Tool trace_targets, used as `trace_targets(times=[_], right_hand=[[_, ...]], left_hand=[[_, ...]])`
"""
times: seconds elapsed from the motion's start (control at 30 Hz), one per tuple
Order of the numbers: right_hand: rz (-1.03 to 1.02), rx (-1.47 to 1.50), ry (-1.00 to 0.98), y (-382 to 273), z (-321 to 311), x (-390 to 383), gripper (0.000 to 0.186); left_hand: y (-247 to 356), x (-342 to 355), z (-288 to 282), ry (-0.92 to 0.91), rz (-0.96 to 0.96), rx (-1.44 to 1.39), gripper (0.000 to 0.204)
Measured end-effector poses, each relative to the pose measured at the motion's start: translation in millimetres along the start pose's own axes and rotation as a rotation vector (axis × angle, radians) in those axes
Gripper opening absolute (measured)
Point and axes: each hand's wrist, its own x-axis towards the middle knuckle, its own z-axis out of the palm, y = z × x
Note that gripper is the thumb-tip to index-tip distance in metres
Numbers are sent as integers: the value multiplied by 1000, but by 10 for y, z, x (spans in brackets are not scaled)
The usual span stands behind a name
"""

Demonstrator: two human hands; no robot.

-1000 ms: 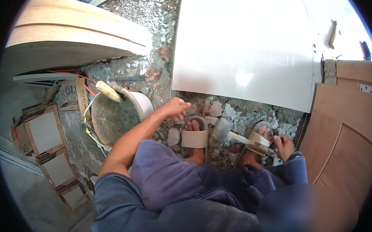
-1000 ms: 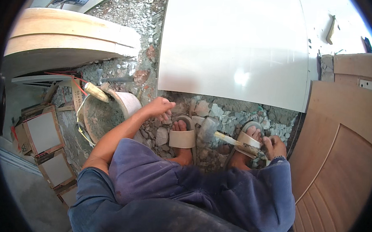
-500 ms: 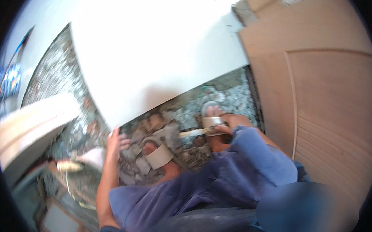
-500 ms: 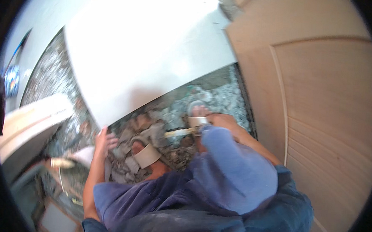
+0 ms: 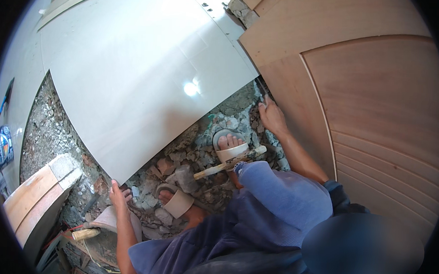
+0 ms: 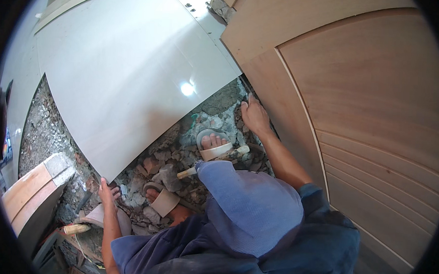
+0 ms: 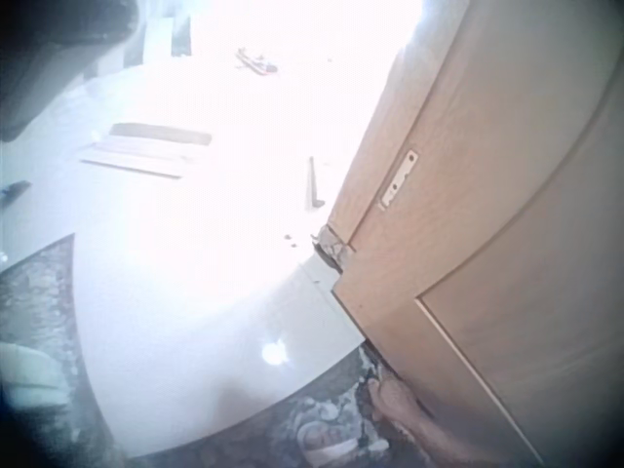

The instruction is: The person unpacks a ceramic tile, spreads cement on the floor with a trowel, places the tile, and taps it with a rubber mallet to set it. The person then removes the tile and spreads more cement in preparation for the next tile.

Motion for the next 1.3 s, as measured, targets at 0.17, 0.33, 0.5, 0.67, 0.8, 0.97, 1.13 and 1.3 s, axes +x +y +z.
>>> trace_targets(times=[0.17,0.33,0.5,0.67,0.8,0.97,1.13,1.3], right_hand=[[-76,-2,36,53,162,105,63],[-153,14,114,-56,150,246,62],[-141,-25,32,-241,81,347,55],[-155,-109,31,-364,36,351,59],[-170,-110,22,-379,65,366,63],[-126,-164,29,-340,147,429,63],[-202,-152,29,-345,111,440,61],[-222,-136,18,-407,75,439,62]], left_hand=[[-6,10,34,18,19,22,57],[-93,113,18,19,70,16,57],[-120,240,-23,46,84,48,57],[-48,234,22,100,108,34,55],[14,199,51,154,123,85,48],[42,254,120,190,129,22,44],[174,171,120,234,33,196,58],[398,76,161,285,67,408,82]])
